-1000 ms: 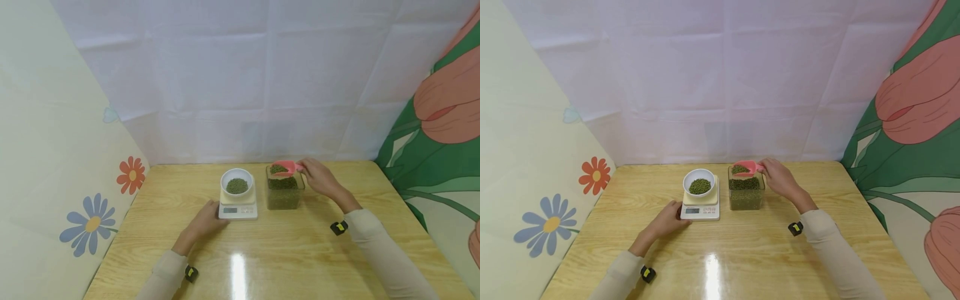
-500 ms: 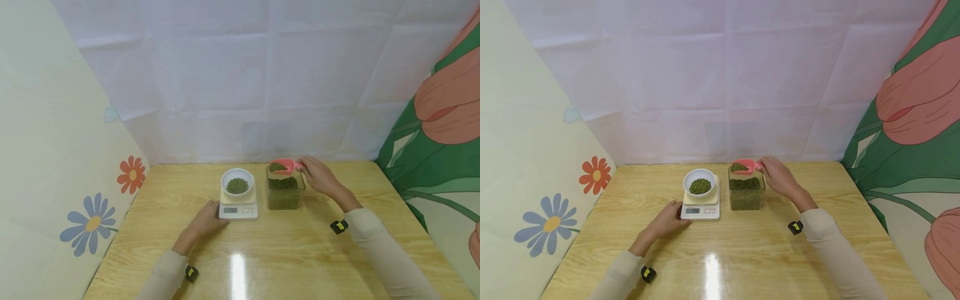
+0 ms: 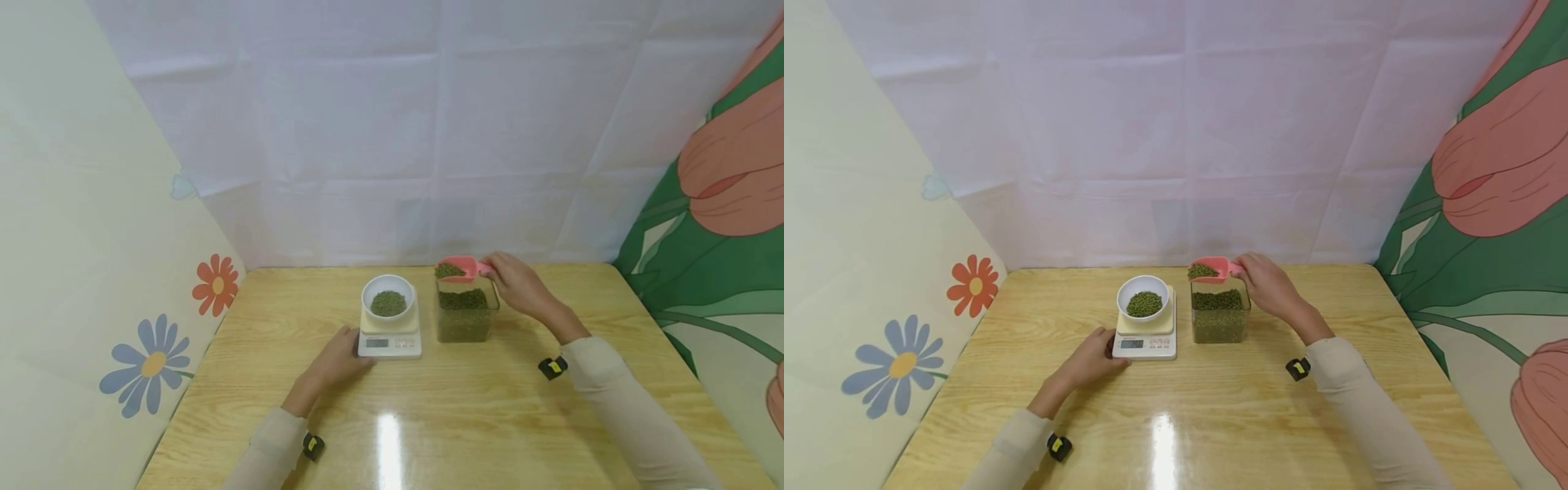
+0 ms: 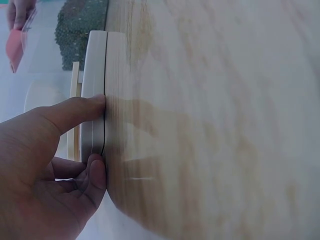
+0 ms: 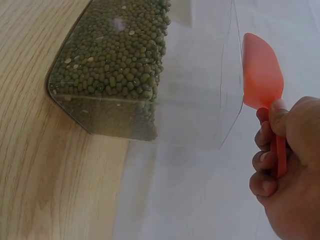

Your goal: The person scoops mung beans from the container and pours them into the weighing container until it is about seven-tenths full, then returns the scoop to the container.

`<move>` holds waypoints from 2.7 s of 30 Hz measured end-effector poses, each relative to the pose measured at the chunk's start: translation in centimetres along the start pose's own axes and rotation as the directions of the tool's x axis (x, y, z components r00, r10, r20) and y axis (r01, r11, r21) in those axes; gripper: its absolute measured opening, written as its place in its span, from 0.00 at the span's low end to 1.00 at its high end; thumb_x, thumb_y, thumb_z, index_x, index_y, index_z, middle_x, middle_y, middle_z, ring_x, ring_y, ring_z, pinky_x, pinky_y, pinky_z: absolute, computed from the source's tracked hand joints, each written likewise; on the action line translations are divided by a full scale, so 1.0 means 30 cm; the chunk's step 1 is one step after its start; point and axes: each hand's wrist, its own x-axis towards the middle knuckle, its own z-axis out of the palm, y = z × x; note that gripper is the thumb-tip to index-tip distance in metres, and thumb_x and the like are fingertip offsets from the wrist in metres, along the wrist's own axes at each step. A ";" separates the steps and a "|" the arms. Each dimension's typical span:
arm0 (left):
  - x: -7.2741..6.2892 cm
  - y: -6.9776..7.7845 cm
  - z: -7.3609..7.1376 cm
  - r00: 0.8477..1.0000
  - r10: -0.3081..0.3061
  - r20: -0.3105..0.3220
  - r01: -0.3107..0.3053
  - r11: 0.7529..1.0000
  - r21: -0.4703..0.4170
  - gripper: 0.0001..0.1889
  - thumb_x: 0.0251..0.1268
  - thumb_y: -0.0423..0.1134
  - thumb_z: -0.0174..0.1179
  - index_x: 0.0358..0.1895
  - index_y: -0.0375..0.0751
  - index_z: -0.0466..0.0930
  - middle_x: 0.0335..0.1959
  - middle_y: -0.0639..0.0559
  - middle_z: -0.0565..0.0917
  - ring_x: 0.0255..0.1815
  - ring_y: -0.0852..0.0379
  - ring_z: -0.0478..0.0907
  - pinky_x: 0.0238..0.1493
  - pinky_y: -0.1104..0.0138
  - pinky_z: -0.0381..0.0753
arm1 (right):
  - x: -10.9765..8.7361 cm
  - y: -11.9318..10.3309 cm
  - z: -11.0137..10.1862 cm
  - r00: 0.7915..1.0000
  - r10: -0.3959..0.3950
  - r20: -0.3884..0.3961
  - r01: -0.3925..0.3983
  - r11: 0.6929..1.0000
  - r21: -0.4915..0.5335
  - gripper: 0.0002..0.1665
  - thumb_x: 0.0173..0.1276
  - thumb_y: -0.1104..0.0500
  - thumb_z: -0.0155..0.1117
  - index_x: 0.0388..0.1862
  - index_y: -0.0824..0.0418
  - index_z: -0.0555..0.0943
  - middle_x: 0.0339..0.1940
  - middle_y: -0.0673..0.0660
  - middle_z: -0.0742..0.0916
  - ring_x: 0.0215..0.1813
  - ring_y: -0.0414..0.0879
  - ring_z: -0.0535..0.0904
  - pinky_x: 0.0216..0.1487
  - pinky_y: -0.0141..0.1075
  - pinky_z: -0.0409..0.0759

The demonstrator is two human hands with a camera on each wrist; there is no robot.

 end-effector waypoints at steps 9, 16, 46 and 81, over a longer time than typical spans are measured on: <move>-0.002 0.005 -0.002 1.000 -0.009 0.007 0.010 1.000 -0.018 0.35 0.62 0.45 0.77 0.71 0.39 0.78 0.49 0.49 0.79 0.48 0.55 0.74 0.61 0.52 0.83 | 0.016 -0.020 -0.004 1.000 -0.011 0.005 0.011 1.000 -0.006 0.18 0.86 0.56 0.53 0.57 0.70 0.81 0.50 0.66 0.87 0.52 0.61 0.84 0.56 0.58 0.84; -0.001 0.006 -0.003 1.000 -0.024 0.008 0.024 1.000 -0.017 0.35 0.62 0.46 0.77 0.71 0.39 0.78 0.49 0.49 0.80 0.48 0.55 0.75 0.62 0.51 0.83 | 0.025 -0.039 -0.006 1.000 -0.026 0.003 0.026 1.000 0.002 0.16 0.85 0.57 0.55 0.55 0.69 0.82 0.46 0.64 0.87 0.47 0.57 0.83 0.52 0.55 0.84; -0.001 0.000 -0.002 1.000 0.000 0.001 0.000 1.000 -0.020 0.34 0.62 0.45 0.77 0.70 0.39 0.79 0.47 0.51 0.79 0.47 0.55 0.73 0.60 0.53 0.82 | 0.078 -0.104 0.031 0.998 -0.065 -0.004 0.065 0.996 0.066 0.16 0.84 0.57 0.58 0.58 0.67 0.83 0.48 0.62 0.87 0.48 0.55 0.83 0.52 0.52 0.84; 0.001 -0.003 0.004 1.000 -0.005 0.004 0.005 1.000 0.011 0.34 0.62 0.47 0.77 0.70 0.38 0.78 0.49 0.49 0.80 0.48 0.55 0.75 0.61 0.52 0.84 | 0.129 -0.150 0.076 0.994 -0.106 0.028 0.103 0.990 0.094 0.15 0.83 0.58 0.59 0.58 0.66 0.82 0.49 0.62 0.88 0.52 0.57 0.84 0.57 0.54 0.85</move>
